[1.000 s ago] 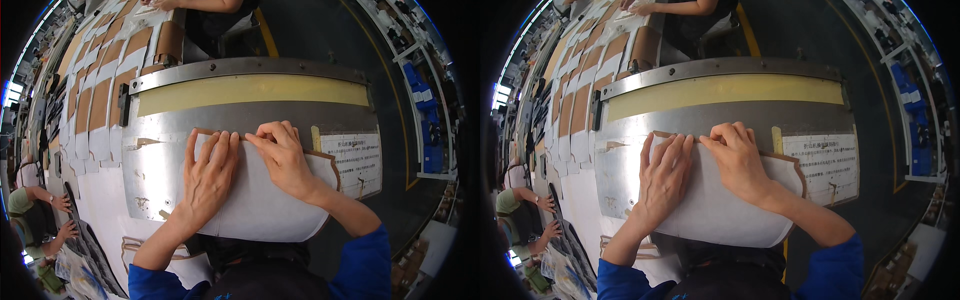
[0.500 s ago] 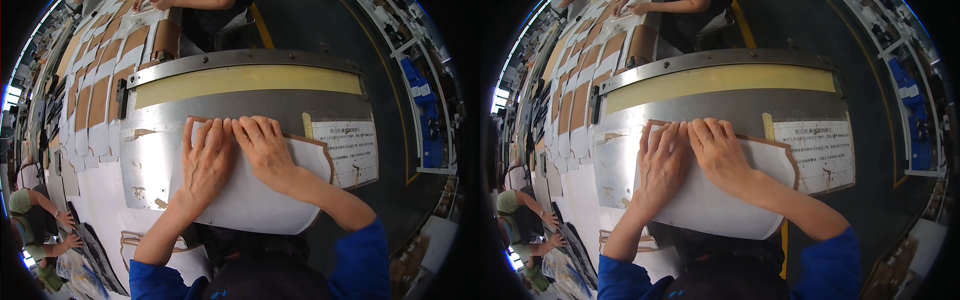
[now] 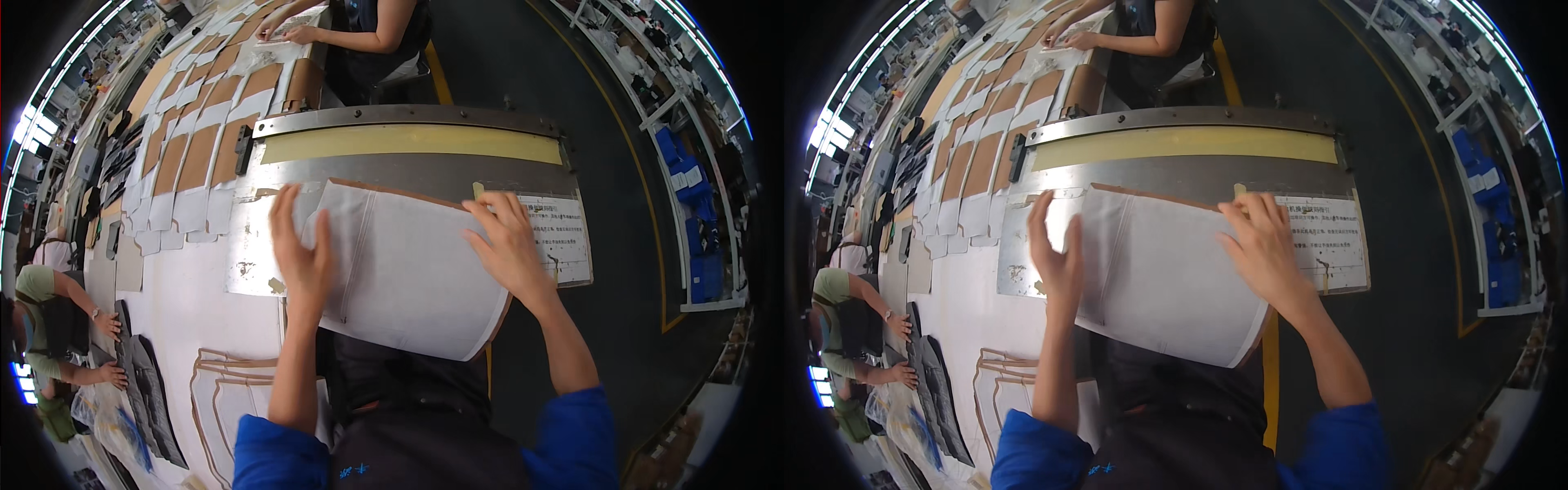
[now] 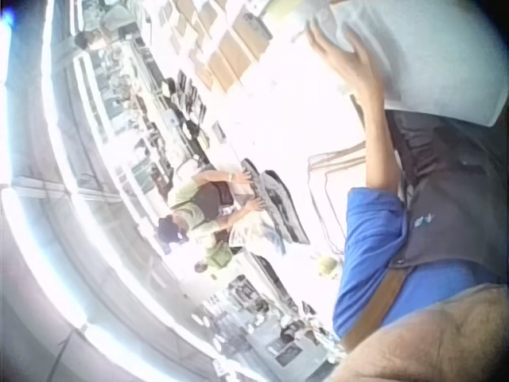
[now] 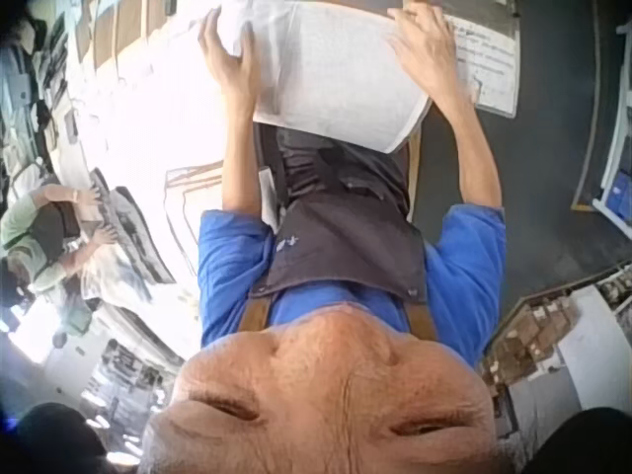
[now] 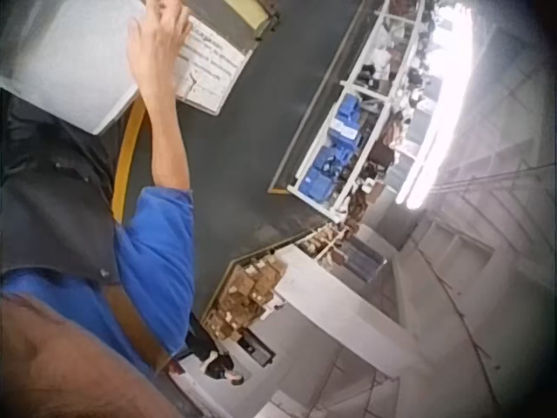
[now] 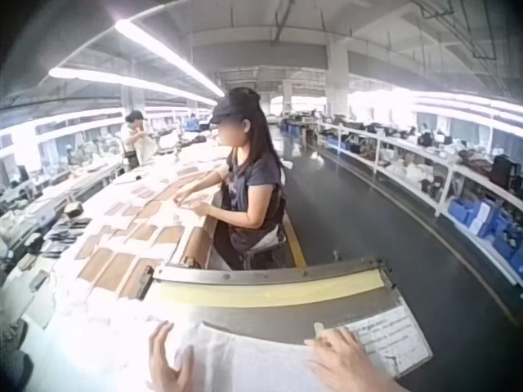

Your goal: The person aligns and presses leather pieces and fabric liners onto a workshop template by hand on a worktable for assembly.

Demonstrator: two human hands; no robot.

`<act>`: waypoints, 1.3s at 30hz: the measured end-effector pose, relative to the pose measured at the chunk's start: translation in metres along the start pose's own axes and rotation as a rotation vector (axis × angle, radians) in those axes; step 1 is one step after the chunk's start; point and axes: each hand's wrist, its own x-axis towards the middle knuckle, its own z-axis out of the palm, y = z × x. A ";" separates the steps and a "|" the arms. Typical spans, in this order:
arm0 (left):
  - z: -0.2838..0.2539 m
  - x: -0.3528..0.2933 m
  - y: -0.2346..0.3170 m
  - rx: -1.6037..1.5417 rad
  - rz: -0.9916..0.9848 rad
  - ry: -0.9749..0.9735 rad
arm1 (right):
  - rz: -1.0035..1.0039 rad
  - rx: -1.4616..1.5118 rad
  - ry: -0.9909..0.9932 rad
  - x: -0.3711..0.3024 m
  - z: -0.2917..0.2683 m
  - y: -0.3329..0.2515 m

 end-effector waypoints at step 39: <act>0.066 0.064 -0.027 0.220 0.351 -0.354 | -0.176 0.085 0.065 0.069 0.018 -0.023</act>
